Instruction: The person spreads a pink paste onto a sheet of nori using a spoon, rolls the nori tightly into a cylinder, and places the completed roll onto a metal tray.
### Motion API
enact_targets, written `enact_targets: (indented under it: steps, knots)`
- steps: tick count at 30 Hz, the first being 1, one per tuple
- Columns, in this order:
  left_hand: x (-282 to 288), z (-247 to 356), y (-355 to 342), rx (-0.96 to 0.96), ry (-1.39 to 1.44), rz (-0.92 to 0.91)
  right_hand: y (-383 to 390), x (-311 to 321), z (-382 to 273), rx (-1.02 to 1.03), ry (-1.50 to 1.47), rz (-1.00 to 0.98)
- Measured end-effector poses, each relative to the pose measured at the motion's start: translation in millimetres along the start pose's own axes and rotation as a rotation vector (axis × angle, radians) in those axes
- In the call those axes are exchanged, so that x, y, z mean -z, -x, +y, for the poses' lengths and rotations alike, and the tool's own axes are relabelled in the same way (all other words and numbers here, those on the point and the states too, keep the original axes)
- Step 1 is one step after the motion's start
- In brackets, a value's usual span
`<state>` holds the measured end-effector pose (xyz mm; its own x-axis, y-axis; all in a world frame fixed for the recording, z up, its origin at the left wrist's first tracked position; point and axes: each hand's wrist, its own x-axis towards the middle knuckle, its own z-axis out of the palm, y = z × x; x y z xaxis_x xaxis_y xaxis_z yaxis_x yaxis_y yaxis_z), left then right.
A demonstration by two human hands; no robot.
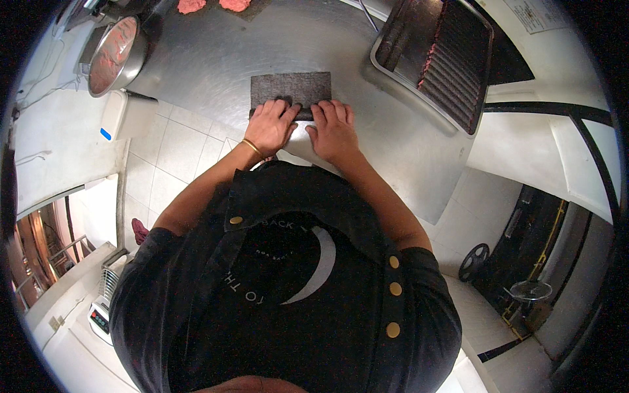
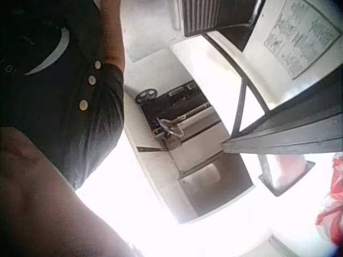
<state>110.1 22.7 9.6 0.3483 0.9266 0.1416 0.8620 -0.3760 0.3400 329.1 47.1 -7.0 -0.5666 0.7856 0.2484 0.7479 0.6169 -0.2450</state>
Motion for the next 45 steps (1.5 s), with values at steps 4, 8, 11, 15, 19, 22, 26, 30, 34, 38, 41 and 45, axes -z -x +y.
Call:
enact_targets:
  steps: [4, 8, 11, 15, 19, 22, 26, 30, 34, 38, 41, 45]
  knots:
    - [1, -5, -2, -0.025, -0.001, -0.007, -2, 5, -3, 0.005, 0.000, 0.008]
    - [-3, -10, -4, -0.037, -0.031, -0.035, -14, 6, -13, 0.023, -0.074, -0.090]
    - [-4, -12, -4, -0.038, -0.019, -0.013, -20, -6, -12, 0.036, -0.093, -0.121]
    - [8, -13, 4, -0.025, 0.018, 0.077, -20, -6, -7, 0.051, -0.077, -0.108]
    - [11, -24, 17, -0.008, -0.013, 0.092, -21, 3, -7, 0.079, -0.082, -0.084]
    - [9, -28, 17, -0.012, 0.028, 0.108, -21, -2, -5, 0.099, -0.131, -0.120]
    - [17, -35, 23, 0.000, 0.059, 0.106, -13, 0, 19, 0.083, -0.125, -0.047]
    - [29, -49, 42, 0.054, 0.046, 0.148, 5, 36, 53, -0.043, -0.067, -0.041]
    - [33, -44, 47, 0.043, 0.035, 0.169, 17, 41, 60, -0.101, -0.074, -0.076]
    - [32, -32, 37, 0.016, 0.059, 0.152, 6, 26, 34, 0.057, -0.142, -0.038]
    - [31, -30, 32, 0.000, 0.068, 0.130, -6, 21, 17, 0.134, -0.195, -0.042]
    - [28, -39, 33, 0.009, 0.053, 0.089, -11, 10, 21, 0.130, -0.124, -0.040]
